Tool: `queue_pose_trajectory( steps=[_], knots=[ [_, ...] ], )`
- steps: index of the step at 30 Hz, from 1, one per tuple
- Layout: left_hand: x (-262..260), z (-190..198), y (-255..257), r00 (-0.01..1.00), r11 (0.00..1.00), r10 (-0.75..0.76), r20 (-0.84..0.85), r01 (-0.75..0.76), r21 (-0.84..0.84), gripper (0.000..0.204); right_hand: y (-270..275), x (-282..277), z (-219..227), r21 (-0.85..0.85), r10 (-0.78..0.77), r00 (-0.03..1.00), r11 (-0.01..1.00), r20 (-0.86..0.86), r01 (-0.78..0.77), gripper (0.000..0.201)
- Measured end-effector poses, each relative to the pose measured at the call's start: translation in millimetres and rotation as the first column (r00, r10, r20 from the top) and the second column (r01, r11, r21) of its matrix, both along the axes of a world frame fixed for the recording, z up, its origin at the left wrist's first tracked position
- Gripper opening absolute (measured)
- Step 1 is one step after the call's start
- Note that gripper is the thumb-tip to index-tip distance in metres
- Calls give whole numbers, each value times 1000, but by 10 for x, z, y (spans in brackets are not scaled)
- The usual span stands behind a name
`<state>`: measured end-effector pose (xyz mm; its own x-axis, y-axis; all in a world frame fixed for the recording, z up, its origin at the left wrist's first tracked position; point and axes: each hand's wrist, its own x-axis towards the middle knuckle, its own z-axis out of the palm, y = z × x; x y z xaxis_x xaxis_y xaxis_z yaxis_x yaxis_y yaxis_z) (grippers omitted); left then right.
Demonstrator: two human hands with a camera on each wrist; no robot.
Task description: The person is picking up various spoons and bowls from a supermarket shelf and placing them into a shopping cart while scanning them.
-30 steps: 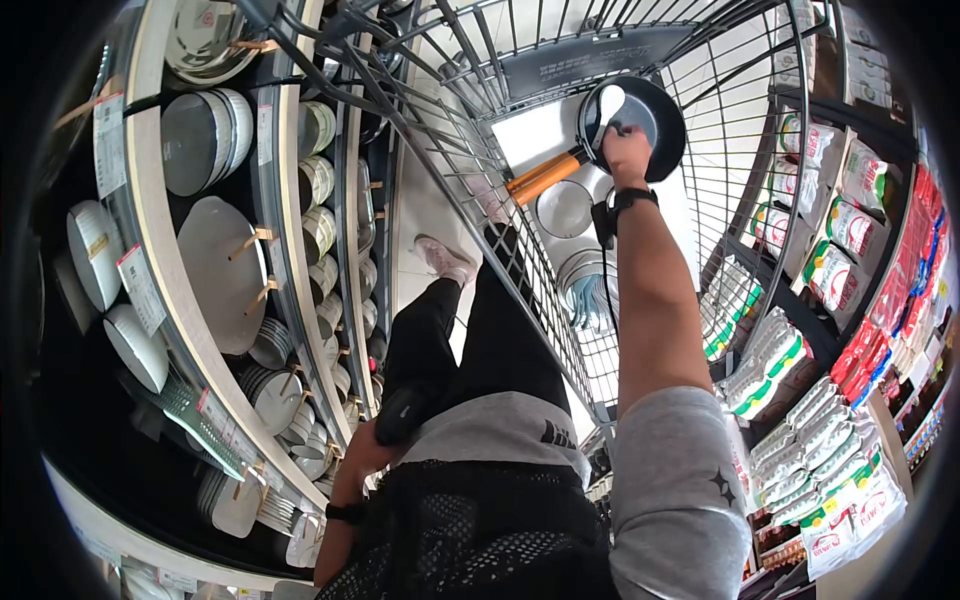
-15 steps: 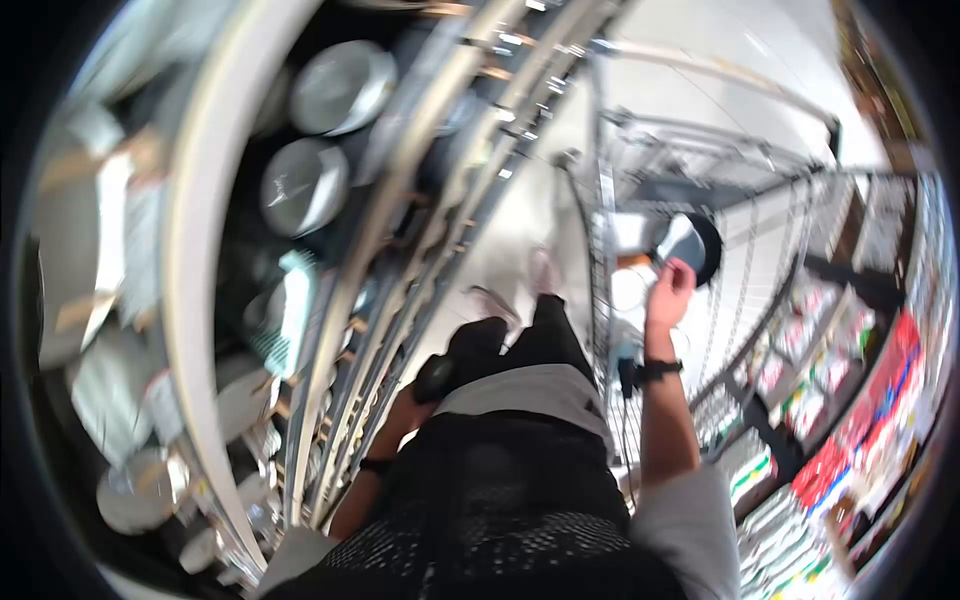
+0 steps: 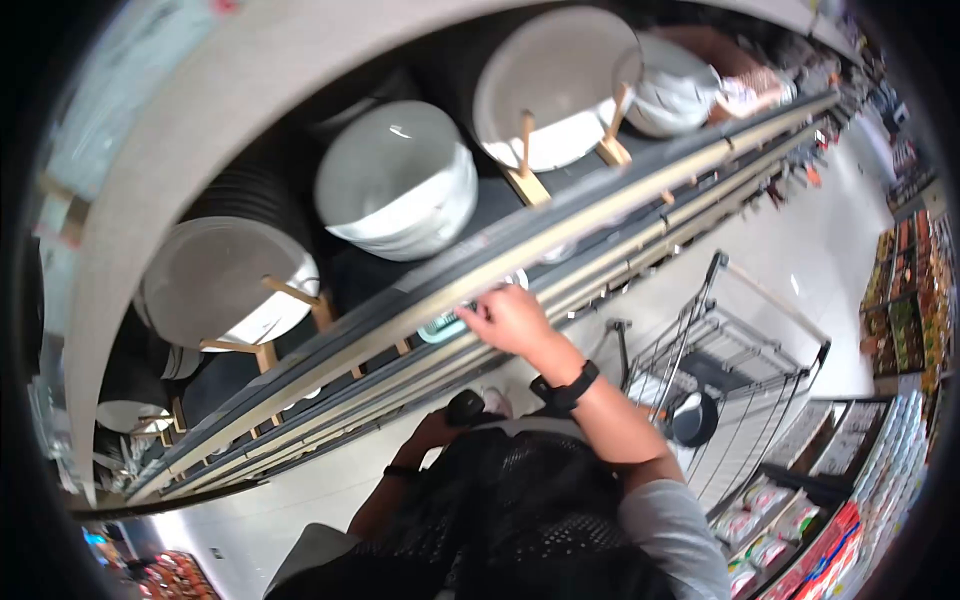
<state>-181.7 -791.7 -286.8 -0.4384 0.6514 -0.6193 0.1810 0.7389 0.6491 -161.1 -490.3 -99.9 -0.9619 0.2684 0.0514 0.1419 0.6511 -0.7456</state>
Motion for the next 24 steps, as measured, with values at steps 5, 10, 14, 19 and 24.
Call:
queue_pose_trajectory(
  steps=[5,10,14,19,24],
  knots=[
    [-15,-205,-605,996,986,85,0,-85,141,57,-276,-507,-376,401,104,987,915,-119,-48,31],
    [4,-284,-997,991,991,134,-1,-134,24,51,-389,-652,-469,402,18,946,903,323,-154,37],
    [22,-188,-1231,952,970,229,204,-241,35,47,-420,-652,-933,528,-41,990,848,138,-39,36],
    [60,-57,-1234,941,943,252,225,-292,161,47,-551,-623,-686,542,-7,995,839,100,-48,29],
    [-52,-541,-1282,901,900,320,293,-385,203,38,-521,-510,-853,536,86,992,844,-91,-24,30]
  ],
)
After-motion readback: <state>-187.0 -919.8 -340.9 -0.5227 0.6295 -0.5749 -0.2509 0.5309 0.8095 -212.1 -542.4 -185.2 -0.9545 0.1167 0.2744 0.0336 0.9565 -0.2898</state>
